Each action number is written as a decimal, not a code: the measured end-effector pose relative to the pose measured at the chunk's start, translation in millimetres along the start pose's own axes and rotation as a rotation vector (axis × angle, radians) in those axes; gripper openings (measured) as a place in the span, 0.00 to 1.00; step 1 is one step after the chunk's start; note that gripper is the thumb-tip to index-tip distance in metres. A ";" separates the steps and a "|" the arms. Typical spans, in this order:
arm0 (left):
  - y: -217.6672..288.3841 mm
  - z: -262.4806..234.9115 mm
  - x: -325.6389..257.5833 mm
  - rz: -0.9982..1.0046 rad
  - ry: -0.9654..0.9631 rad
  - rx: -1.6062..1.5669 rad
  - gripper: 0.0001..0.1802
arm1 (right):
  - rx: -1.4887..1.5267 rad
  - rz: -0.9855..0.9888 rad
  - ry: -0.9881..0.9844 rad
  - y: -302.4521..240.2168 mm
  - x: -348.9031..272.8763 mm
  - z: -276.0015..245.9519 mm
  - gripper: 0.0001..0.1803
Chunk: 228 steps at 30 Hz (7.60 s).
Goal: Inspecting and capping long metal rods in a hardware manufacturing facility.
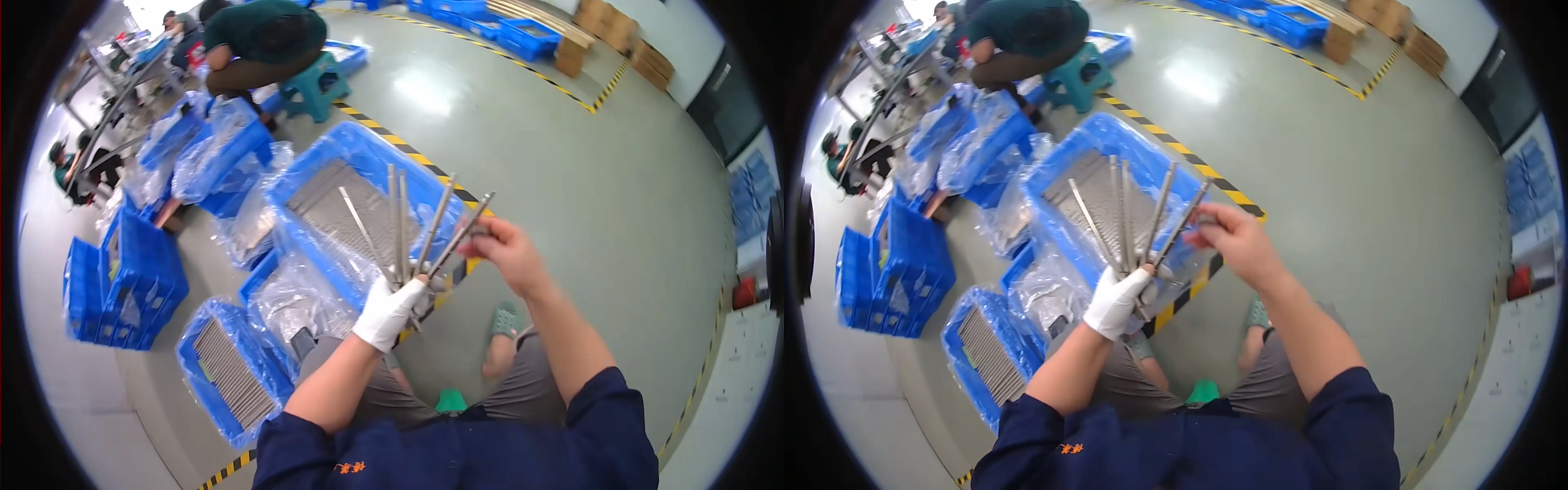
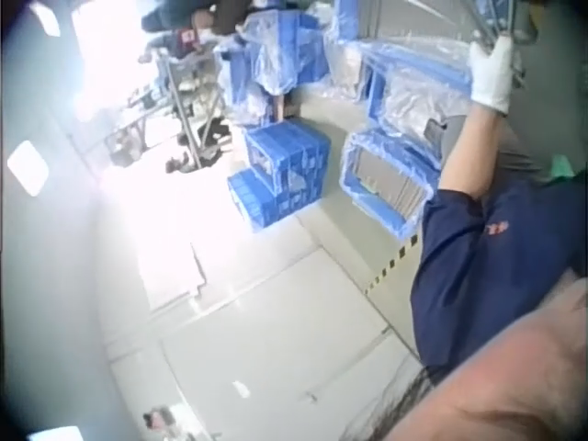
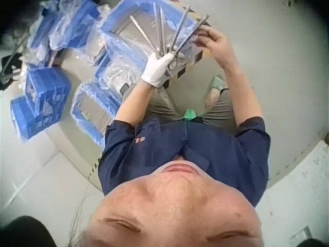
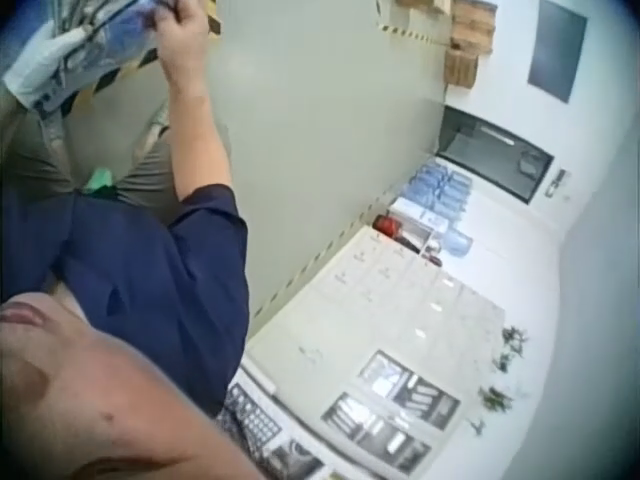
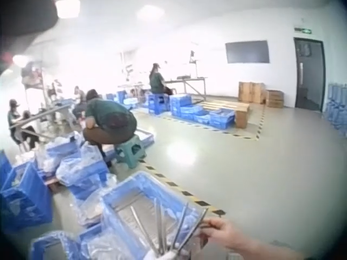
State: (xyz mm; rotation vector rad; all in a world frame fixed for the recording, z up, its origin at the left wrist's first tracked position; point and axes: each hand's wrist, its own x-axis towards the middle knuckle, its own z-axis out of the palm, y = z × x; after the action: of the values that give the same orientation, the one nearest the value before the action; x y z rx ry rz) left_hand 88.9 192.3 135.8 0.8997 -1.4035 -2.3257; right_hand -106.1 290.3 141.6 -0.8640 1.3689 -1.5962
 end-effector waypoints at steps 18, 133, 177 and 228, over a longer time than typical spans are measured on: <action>-14.4 -0.9 15.0 -0.015 -0.102 0.002 0.10 | -0.336 -0.315 0.254 -23.4 4.1 -3.9 0.17; -10.0 -6.3 -3.9 -0.227 -0.540 0.363 0.17 | -0.157 0.059 -0.308 -56.2 -4.6 -55.6 0.20; -17.9 2.3 -6.0 -0.160 -0.821 0.572 0.21 | -0.078 0.206 -0.432 -46.6 -6.8 -39.6 0.22; -50.0 14.4 46.5 -0.246 0.056 -0.799 0.29 | -0.074 -0.367 0.073 32.9 -10.3 57.6 0.09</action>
State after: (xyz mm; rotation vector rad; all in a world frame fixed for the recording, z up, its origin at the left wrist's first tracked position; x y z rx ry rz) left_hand 47.9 202.2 80.2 0.8842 -0.2582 -2.6544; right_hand -44.9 274.7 118.9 -1.1631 1.3841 -1.8773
